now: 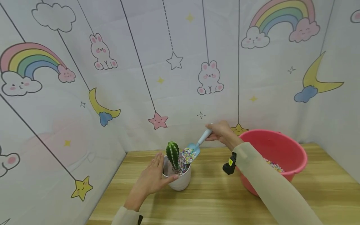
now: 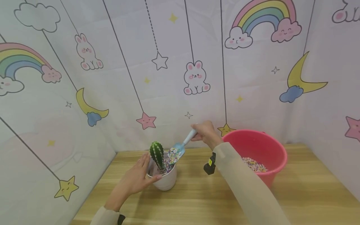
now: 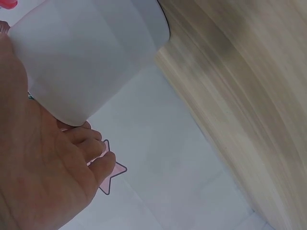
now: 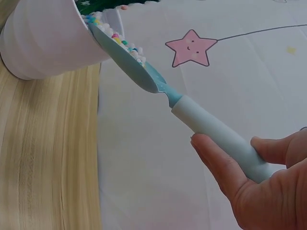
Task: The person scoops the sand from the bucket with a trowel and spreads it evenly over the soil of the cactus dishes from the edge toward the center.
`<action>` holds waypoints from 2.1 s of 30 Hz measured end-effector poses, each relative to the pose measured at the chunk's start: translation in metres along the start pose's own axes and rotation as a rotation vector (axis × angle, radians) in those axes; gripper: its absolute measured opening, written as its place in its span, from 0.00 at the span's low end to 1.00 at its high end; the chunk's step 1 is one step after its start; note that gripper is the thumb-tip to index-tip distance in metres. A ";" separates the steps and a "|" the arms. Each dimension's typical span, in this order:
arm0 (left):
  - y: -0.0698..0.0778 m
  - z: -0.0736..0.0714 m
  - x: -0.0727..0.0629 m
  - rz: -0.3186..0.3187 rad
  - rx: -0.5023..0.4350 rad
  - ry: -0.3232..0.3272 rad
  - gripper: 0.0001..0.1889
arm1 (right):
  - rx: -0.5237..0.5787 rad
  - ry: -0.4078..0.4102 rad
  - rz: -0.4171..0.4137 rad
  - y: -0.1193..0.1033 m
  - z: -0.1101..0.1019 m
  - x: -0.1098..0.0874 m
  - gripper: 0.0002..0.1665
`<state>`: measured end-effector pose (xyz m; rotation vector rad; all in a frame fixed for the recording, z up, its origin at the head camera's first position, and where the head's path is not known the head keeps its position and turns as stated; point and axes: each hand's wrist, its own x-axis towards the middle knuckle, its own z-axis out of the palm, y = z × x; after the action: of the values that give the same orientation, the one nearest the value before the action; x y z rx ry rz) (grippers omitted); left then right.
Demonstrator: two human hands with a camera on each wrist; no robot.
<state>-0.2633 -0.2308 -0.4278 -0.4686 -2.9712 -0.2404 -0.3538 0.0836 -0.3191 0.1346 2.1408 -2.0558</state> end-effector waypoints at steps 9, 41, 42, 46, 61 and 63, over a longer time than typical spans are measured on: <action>0.001 0.000 -0.001 -0.006 -0.024 0.003 0.63 | 0.009 0.005 -0.009 0.000 -0.004 -0.002 0.26; 0.014 -0.005 -0.010 -0.088 -0.031 -0.005 0.67 | -0.007 -0.002 -0.051 -0.004 -0.006 -0.009 0.30; 0.015 -0.004 -0.011 -0.091 -0.028 -0.003 0.67 | -0.006 -0.006 -0.054 -0.004 -0.006 -0.010 0.30; 0.018 -0.002 -0.013 -0.110 -0.023 0.009 0.67 | -0.007 -0.006 -0.050 -0.004 -0.006 -0.012 0.29; 0.009 -0.004 -0.005 -0.006 -0.002 0.007 0.65 | -0.005 -0.035 -0.066 -0.001 -0.005 -0.014 0.27; 0.004 -0.005 -0.002 0.029 -0.005 0.009 0.64 | -0.002 -0.042 -0.076 -0.002 -0.003 -0.014 0.27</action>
<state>-0.2602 -0.2286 -0.4228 -0.5092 -2.9536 -0.2462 -0.3402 0.0871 -0.3143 0.0093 2.1552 -2.0778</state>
